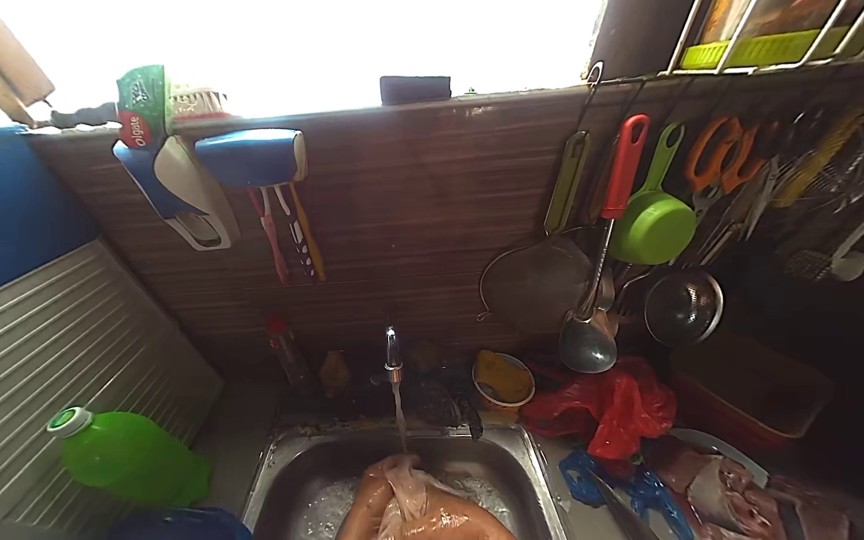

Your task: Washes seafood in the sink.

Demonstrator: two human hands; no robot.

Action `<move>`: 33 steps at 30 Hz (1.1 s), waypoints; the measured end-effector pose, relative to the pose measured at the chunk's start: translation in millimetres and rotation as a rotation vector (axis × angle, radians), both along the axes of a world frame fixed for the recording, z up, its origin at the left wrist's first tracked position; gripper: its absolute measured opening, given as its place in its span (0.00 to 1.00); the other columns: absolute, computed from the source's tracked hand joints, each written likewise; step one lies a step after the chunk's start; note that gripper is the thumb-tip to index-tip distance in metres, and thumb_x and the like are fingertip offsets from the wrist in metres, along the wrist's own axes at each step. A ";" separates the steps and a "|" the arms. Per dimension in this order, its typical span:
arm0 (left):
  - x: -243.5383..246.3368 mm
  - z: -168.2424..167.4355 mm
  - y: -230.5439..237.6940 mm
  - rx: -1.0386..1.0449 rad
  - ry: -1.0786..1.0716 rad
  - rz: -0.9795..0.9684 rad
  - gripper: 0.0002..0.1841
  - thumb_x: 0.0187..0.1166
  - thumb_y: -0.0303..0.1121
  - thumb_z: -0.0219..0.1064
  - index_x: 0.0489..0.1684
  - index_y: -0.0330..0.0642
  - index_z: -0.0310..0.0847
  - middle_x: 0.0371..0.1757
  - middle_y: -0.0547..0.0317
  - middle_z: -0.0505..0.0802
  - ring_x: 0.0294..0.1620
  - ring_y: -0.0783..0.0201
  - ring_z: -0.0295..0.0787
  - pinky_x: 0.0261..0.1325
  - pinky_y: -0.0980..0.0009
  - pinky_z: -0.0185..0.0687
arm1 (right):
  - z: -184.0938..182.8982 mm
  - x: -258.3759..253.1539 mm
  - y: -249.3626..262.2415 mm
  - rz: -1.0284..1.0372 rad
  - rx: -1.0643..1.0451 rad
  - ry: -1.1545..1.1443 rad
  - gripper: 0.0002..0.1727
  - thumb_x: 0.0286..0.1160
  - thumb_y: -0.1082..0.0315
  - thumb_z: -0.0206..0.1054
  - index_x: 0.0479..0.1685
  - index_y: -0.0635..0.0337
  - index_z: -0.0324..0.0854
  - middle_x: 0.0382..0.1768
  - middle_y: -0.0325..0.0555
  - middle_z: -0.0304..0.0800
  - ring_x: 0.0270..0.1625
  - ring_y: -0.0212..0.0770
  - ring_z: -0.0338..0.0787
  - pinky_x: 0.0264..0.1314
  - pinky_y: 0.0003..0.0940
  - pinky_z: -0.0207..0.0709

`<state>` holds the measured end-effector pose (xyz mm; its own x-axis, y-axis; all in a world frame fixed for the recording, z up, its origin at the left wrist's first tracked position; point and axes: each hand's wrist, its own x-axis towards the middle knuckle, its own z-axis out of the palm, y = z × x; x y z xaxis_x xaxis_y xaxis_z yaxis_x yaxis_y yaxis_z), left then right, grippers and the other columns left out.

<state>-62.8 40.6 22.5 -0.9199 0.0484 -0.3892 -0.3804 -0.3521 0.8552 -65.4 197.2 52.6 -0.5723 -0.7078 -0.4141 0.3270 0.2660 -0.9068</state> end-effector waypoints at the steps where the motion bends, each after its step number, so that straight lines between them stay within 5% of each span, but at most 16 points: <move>1: 0.4 2.2 3.6 0.087 0.020 0.122 0.10 0.85 0.27 0.59 0.51 0.31 0.85 0.36 0.51 0.94 0.37 0.63 0.92 0.44 0.65 0.91 | -0.1 -3.3 3.7 -0.051 -0.009 0.034 0.28 0.68 0.49 0.79 0.60 0.60 0.83 0.38 0.44 0.90 0.35 0.38 0.88 0.42 0.40 0.85; 5: -9.4 16.2 15.9 0.311 0.043 0.335 0.08 0.85 0.29 0.61 0.47 0.33 0.84 0.31 0.48 0.92 0.32 0.60 0.92 0.37 0.62 0.91 | -4.2 -4.8 1.8 -0.341 -0.237 0.005 0.32 0.68 0.58 0.78 0.68 0.63 0.71 0.31 0.48 0.87 0.24 0.39 0.85 0.26 0.35 0.82; 9: -15.5 23.2 3.2 0.073 0.178 -0.020 0.14 0.76 0.29 0.66 0.54 0.31 0.88 0.42 0.47 0.95 0.42 0.60 0.93 0.48 0.62 0.91 | -0.1 -4.6 -3.2 -0.521 -0.238 -0.093 0.47 0.55 0.57 0.87 0.75 0.62 0.65 0.41 0.53 0.90 0.30 0.42 0.88 0.29 0.38 0.84; 11: -22.9 31.0 -4.8 -0.126 0.242 -0.186 0.18 0.76 0.31 0.69 0.63 0.36 0.86 0.45 0.51 0.95 0.40 0.63 0.92 0.46 0.65 0.90 | 2.4 -6.0 0.5 -0.450 -0.186 -0.035 0.40 0.57 0.57 0.86 0.70 0.62 0.70 0.40 0.52 0.89 0.30 0.42 0.88 0.30 0.39 0.85; 14: -33.4 41.1 -11.7 -0.329 0.292 -0.247 0.30 0.71 0.33 0.76 0.77 0.46 0.79 0.48 0.56 0.92 0.38 0.66 0.90 0.40 0.69 0.89 | 2.5 -7.4 4.1 -0.305 -0.181 0.059 0.20 0.64 0.58 0.80 0.50 0.58 0.83 0.25 0.42 0.85 0.21 0.36 0.82 0.24 0.35 0.79; 17: -38.3 51.2 -14.5 -0.375 0.376 -0.324 0.15 0.76 0.34 0.74 0.59 0.44 0.91 0.52 0.57 0.93 0.49 0.65 0.91 0.56 0.66 0.89 | 17.3 -17.6 3.1 0.064 0.034 0.340 0.17 0.73 0.51 0.73 0.39 0.58 0.87 0.26 0.43 0.85 0.27 0.38 0.84 0.34 0.41 0.80; 20: -38.0 60.0 -10.7 -0.365 0.446 -0.390 0.07 0.80 0.31 0.69 0.41 0.41 0.93 0.43 0.60 0.94 0.45 0.69 0.90 0.54 0.68 0.86 | 51.1 -38.4 -5.7 0.472 0.415 0.585 0.23 0.76 0.51 0.74 0.46 0.69 0.89 0.45 0.64 0.92 0.54 0.61 0.91 0.63 0.69 0.77; 22: -36.0 61.1 -13.1 -0.358 0.488 -0.349 0.06 0.78 0.29 0.68 0.39 0.40 0.91 0.40 0.62 0.93 0.43 0.70 0.89 0.51 0.69 0.87 | 72.0 -50.4 -1.5 0.548 0.533 0.653 0.25 0.76 0.50 0.74 0.43 0.71 0.87 0.46 0.68 0.90 0.56 0.67 0.89 0.62 0.75 0.74; 24: -36.0 65.5 -19.8 -0.442 0.553 -0.322 0.06 0.76 0.32 0.70 0.38 0.42 0.91 0.40 0.63 0.93 0.44 0.71 0.89 0.53 0.70 0.87 | 82.1 -62.0 15.8 0.423 0.439 0.710 0.24 0.76 0.50 0.72 0.39 0.68 0.88 0.44 0.63 0.91 0.54 0.61 0.89 0.61 0.69 0.76; 26: -40.1 71.1 -25.6 -0.640 0.664 -0.304 0.11 0.77 0.41 0.70 0.34 0.45 0.92 0.39 0.66 0.93 0.48 0.71 0.88 0.58 0.68 0.84 | 74.0 -64.9 34.5 0.114 0.193 0.758 0.21 0.73 0.49 0.73 0.35 0.63 0.88 0.41 0.52 0.91 0.47 0.46 0.89 0.55 0.51 0.80; 29: -46.0 85.3 -18.3 -0.803 0.698 -0.256 0.16 0.82 0.46 0.65 0.32 0.46 0.91 0.34 0.65 0.92 0.44 0.69 0.88 0.56 0.64 0.84 | 53.5 -57.5 34.3 -0.259 0.025 0.679 0.25 0.67 0.56 0.77 0.63 0.58 0.85 0.64 0.47 0.86 0.64 0.37 0.88 0.69 0.36 0.84; 32: -49.4 97.4 1.9 -0.680 0.486 -0.196 0.14 0.83 0.42 0.64 0.35 0.46 0.91 0.30 0.66 0.92 0.35 0.70 0.90 0.46 0.66 0.87 | 31.8 -42.4 4.3 -0.403 0.001 0.467 0.31 0.75 0.62 0.70 0.78 0.63 0.72 0.64 0.51 0.88 0.62 0.39 0.91 0.68 0.40 0.86; 33: -49.5 101.0 8.9 -0.594 0.407 -0.151 0.13 0.84 0.40 0.63 0.33 0.45 0.90 0.28 0.65 0.90 0.32 0.69 0.87 0.44 0.66 0.85 | 24.6 -38.1 -8.4 -0.473 -0.022 0.378 0.25 0.80 0.65 0.66 0.75 0.63 0.73 0.58 0.52 0.90 0.53 0.42 0.94 0.57 0.43 0.90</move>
